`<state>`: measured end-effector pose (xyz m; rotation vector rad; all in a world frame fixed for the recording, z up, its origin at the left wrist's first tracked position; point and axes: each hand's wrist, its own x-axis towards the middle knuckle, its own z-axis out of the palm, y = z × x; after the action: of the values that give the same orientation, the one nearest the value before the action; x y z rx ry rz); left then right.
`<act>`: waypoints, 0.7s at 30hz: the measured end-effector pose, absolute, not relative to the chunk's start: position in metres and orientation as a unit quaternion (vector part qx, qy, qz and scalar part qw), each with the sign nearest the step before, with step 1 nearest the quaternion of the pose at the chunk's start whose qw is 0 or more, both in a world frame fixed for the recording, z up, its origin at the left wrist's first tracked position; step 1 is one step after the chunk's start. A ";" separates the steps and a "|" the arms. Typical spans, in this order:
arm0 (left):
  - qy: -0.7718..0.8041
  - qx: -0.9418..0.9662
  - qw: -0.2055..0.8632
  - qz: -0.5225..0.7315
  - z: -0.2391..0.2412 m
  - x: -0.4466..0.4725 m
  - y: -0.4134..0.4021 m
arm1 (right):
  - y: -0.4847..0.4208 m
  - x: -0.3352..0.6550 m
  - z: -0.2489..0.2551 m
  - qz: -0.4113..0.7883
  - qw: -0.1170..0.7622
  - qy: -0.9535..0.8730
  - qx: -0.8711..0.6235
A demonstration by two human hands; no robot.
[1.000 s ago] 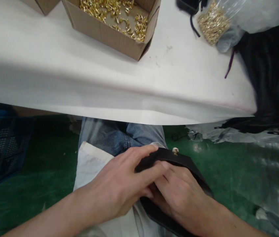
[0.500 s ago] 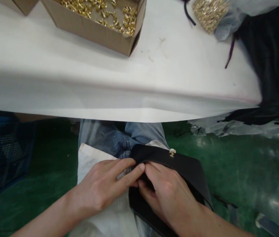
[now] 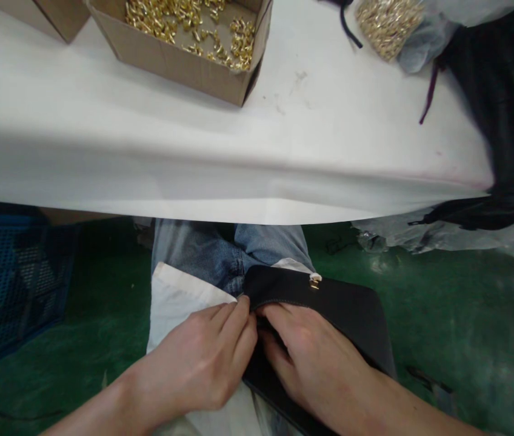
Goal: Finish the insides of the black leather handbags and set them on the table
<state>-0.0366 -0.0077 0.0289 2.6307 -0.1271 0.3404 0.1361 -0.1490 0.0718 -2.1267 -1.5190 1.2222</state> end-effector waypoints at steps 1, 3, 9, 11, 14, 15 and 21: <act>-0.052 0.962 0.238 0.124 0.028 -0.037 -0.008 | -0.147 0.139 0.076 0.447 0.132 -0.513 -0.721; -0.054 0.961 0.241 0.127 0.026 -0.037 -0.008 | -0.143 0.147 0.081 0.506 0.138 -0.484 -0.701; -0.046 0.953 0.254 0.159 0.015 -0.037 -0.010 | -0.138 0.161 0.069 0.543 0.131 -0.388 -0.733; -0.041 0.950 0.266 0.158 0.014 -0.036 -0.010 | -0.136 0.163 0.065 0.550 0.141 -0.360 -0.741; -0.025 0.946 0.286 0.151 0.014 -0.035 -0.010 | -0.134 0.165 0.066 0.595 0.187 -0.326 -0.710; -0.019 0.945 0.293 0.147 0.015 -0.034 -0.009 | -0.134 0.165 0.066 0.612 0.211 -0.312 -0.695; -0.025 0.942 0.307 0.136 0.016 -0.034 -0.004 | -0.144 0.158 0.058 0.638 0.311 -0.244 -0.660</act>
<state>-0.0339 -0.0045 0.0156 2.4902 -0.0654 0.3598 0.1580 -0.1438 0.0581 -1.7422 -0.6450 1.6852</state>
